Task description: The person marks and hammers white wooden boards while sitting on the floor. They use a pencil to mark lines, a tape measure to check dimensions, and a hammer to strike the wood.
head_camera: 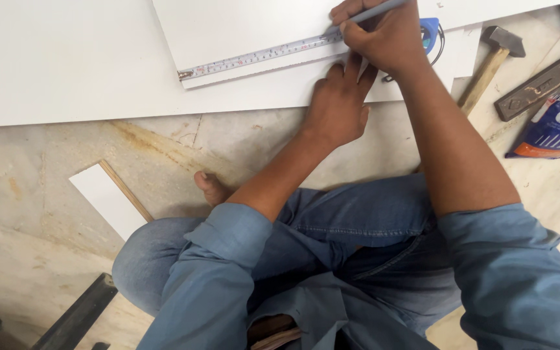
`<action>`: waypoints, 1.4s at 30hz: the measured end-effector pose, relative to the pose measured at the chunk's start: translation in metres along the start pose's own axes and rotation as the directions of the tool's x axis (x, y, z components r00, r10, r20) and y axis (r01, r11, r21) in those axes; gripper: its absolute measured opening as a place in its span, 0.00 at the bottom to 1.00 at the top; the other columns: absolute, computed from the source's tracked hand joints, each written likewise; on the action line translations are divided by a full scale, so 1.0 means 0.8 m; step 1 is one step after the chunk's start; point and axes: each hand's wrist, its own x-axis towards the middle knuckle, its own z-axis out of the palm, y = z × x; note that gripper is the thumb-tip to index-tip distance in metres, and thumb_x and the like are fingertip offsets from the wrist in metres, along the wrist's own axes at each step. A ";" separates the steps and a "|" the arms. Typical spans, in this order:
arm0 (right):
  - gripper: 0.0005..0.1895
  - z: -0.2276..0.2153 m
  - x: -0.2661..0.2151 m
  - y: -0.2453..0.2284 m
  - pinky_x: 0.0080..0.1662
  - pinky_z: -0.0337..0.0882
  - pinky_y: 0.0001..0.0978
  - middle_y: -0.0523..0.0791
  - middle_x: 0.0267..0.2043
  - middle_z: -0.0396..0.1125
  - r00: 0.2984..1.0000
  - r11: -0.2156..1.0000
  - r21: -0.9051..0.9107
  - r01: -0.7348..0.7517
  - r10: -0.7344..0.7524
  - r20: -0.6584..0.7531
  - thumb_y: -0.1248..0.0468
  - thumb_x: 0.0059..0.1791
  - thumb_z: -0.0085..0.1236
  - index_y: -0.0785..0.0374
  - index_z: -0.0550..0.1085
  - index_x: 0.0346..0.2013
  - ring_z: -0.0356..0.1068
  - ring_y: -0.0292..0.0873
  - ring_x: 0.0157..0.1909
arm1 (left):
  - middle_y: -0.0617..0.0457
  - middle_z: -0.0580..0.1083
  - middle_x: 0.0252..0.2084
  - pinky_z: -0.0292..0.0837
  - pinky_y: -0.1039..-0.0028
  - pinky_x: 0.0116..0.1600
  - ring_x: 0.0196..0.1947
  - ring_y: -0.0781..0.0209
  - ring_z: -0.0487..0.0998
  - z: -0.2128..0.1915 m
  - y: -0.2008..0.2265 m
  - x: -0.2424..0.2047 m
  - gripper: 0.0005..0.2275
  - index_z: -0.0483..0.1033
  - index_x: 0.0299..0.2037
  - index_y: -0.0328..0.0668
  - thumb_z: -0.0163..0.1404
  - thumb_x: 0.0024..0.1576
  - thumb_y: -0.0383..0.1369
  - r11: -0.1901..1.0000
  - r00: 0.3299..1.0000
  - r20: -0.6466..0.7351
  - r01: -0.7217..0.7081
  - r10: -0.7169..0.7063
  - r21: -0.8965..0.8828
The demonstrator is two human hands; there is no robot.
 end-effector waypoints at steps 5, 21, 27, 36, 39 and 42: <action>0.08 0.005 0.000 -0.006 0.53 0.81 0.32 0.47 0.47 0.78 0.997 0.998 -0.054 -0.033 0.029 -0.066 0.77 0.50 0.57 0.66 0.79 0.41 0.79 0.40 0.50 | 0.31 0.58 0.68 0.78 0.63 0.41 0.46 0.47 0.72 0.001 -0.001 0.000 0.37 0.63 0.66 0.39 0.64 0.45 0.40 1.000 1.000 -0.010 -0.017 0.017 0.024; 0.08 0.006 0.000 -0.009 0.54 0.82 0.32 0.46 0.48 0.78 0.997 0.984 -0.171 -0.046 0.036 -0.061 0.76 0.51 0.60 0.64 0.80 0.42 0.80 0.40 0.49 | 0.32 0.60 0.67 0.77 0.66 0.39 0.44 0.50 0.72 -0.001 -0.001 -0.001 0.37 0.63 0.67 0.39 0.63 0.46 0.40 0.999 1.000 0.017 -0.019 0.019 0.049; 0.07 0.006 -0.001 -0.003 0.55 0.83 0.33 0.46 0.49 0.78 0.999 0.984 -0.176 0.016 -0.024 -0.046 0.76 0.51 0.59 0.65 0.80 0.42 0.80 0.41 0.50 | 0.32 0.60 0.66 0.77 0.66 0.38 0.45 0.49 0.72 0.001 -0.002 -0.001 0.37 0.63 0.66 0.40 0.63 0.46 0.40 0.998 1.000 -0.006 -0.027 0.027 0.057; 0.08 0.008 -0.002 -0.007 0.48 0.81 0.31 0.44 0.45 0.78 0.994 0.970 -0.226 -0.093 0.076 -0.084 0.73 0.51 0.62 0.62 0.82 0.43 0.80 0.38 0.44 | 0.32 0.60 0.66 0.76 0.65 0.39 0.45 0.49 0.72 0.004 -0.001 -0.001 0.37 0.63 0.66 0.40 0.63 0.46 0.40 0.999 1.000 -0.003 -0.022 0.022 0.042; 0.07 0.008 -0.003 -0.007 0.49 0.81 0.31 0.44 0.45 0.78 0.994 0.970 -0.231 -0.077 0.058 -0.089 0.73 0.51 0.62 0.62 0.82 0.43 0.80 0.38 0.44 | 0.31 0.59 0.67 0.76 0.66 0.38 0.44 0.49 0.72 0.006 -0.002 -0.001 0.37 0.64 0.66 0.40 0.64 0.45 0.40 0.998 0.999 -0.021 -0.027 0.028 0.053; 0.07 0.008 -0.003 -0.007 0.49 0.81 0.30 0.44 0.45 0.78 0.995 0.967 -0.245 -0.069 0.050 -0.082 0.73 0.51 0.62 0.62 0.82 0.43 0.80 0.39 0.45 | 0.31 0.59 0.68 0.76 0.66 0.38 0.45 0.50 0.72 0.009 -0.003 -0.002 0.37 0.64 0.67 0.40 0.64 0.46 0.40 0.998 0.999 -0.024 -0.031 0.032 0.047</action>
